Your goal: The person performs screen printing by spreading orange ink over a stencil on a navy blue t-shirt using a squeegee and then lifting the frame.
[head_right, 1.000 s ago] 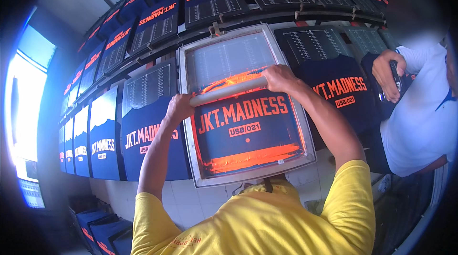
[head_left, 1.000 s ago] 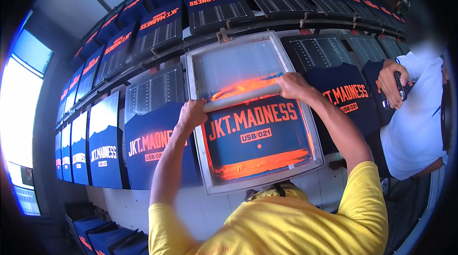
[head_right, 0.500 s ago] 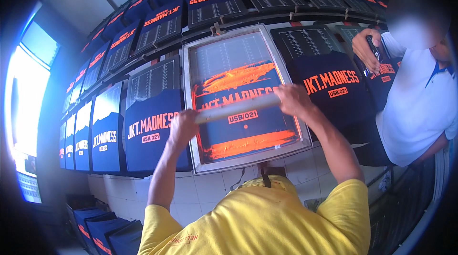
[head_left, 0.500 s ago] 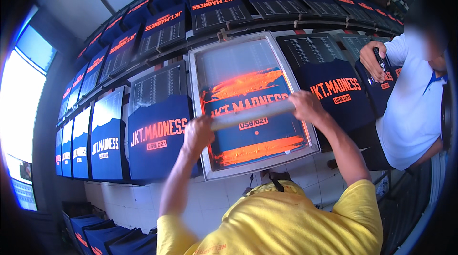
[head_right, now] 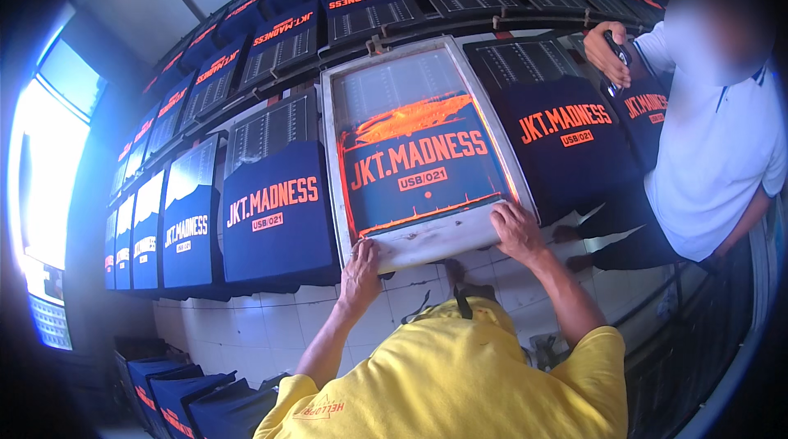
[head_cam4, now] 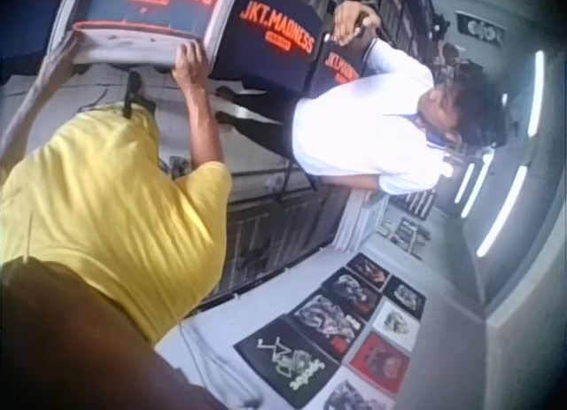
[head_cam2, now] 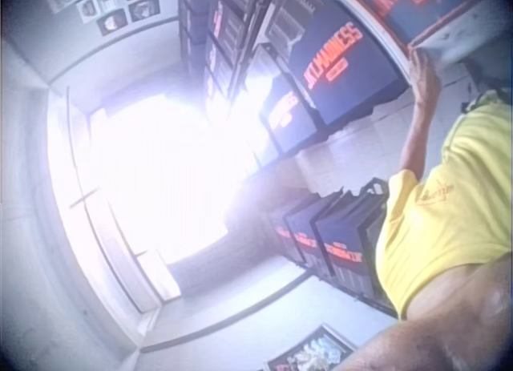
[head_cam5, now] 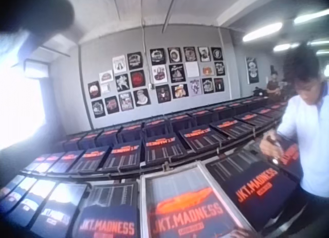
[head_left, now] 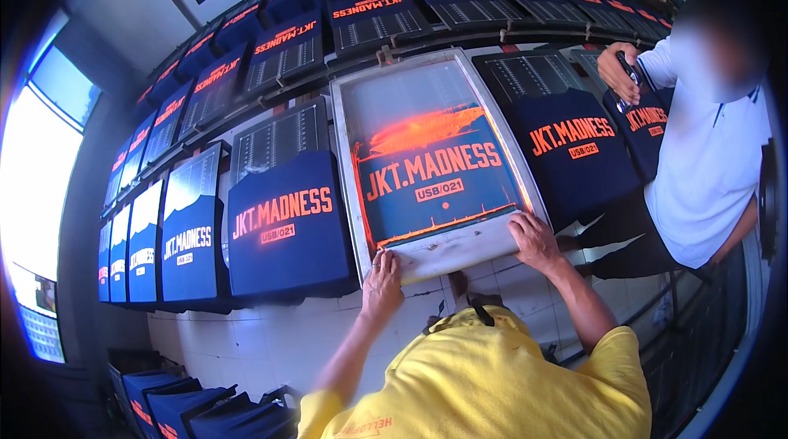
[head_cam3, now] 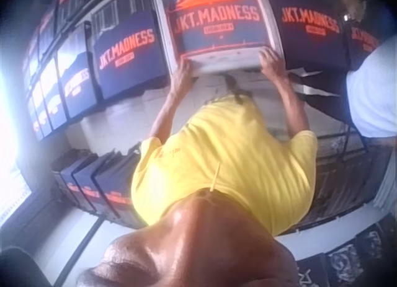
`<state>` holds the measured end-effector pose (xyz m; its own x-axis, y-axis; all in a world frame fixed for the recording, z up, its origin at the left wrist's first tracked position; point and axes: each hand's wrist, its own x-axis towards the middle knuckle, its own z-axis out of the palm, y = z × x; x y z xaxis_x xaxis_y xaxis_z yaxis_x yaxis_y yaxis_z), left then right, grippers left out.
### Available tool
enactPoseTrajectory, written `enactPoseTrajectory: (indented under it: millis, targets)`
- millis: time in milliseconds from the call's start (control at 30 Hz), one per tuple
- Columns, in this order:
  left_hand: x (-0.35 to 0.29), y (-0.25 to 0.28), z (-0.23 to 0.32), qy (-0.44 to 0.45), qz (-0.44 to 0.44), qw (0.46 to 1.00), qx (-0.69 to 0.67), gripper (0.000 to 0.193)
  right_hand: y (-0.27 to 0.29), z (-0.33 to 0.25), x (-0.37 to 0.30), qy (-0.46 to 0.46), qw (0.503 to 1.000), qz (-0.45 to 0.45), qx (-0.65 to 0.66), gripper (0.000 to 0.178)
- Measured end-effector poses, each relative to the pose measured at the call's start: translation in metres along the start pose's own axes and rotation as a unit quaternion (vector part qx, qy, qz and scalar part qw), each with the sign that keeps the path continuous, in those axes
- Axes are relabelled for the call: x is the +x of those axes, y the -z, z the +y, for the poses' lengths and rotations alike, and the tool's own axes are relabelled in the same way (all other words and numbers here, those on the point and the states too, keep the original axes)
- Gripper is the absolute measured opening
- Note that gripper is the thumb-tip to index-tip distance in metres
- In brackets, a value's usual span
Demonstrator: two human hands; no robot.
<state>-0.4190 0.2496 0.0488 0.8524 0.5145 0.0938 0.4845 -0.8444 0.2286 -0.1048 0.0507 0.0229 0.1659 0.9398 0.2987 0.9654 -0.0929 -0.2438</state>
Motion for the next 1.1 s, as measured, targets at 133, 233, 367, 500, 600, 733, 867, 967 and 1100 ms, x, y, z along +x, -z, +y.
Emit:
enactPoseTrajectory:
  millis: [133,233,367,500,600,733,867,967,1100]
  targets:
    - [-0.01,-0.004,0.006,0.011,-0.023,1.0,0.003,0.065,-0.002,-0.006,-0.009,-0.009,1.0,-0.018,-0.014,0.065]
    - [-0.01,0.008,0.008,0.001,-0.058,0.998,0.023,0.068,0.005,-0.011,-0.012,-0.007,1.0,-0.01,0.017,0.066]
    - [-0.009,0.029,-0.01,0.024,-0.073,0.991,-0.106,0.072,0.003,0.013,-0.008,-0.097,0.986,0.078,0.113,0.049]
    - [-0.011,0.005,-0.059,0.133,0.095,0.977,-0.135,0.061,-0.043,0.08,-0.008,-0.309,0.924,0.179,0.139,0.034]
    - [-0.01,-0.008,-0.079,0.228,0.088,0.95,-0.192,0.041,-0.055,0.094,0.004,-0.394,0.887,0.155,0.184,0.023]
    - [0.001,-0.012,-0.087,0.294,0.053,0.938,-0.177,0.029,-0.067,0.101,0.014,-0.396,0.873,0.185,0.218,0.015]
    - [0.011,-0.019,-0.085,0.322,0.084,0.933,-0.133,0.028,-0.075,0.106,0.019,-0.39,0.872,0.227,0.189,0.014]
    - [0.028,-0.008,-0.08,0.369,0.05,0.919,-0.129,0.027,-0.079,0.107,0.023,-0.402,0.86,0.237,0.206,0.013]
    - [0.027,-0.005,-0.101,0.392,0.004,0.902,-0.18,0.027,-0.081,0.102,0.027,-0.413,0.852,0.243,0.213,0.01]
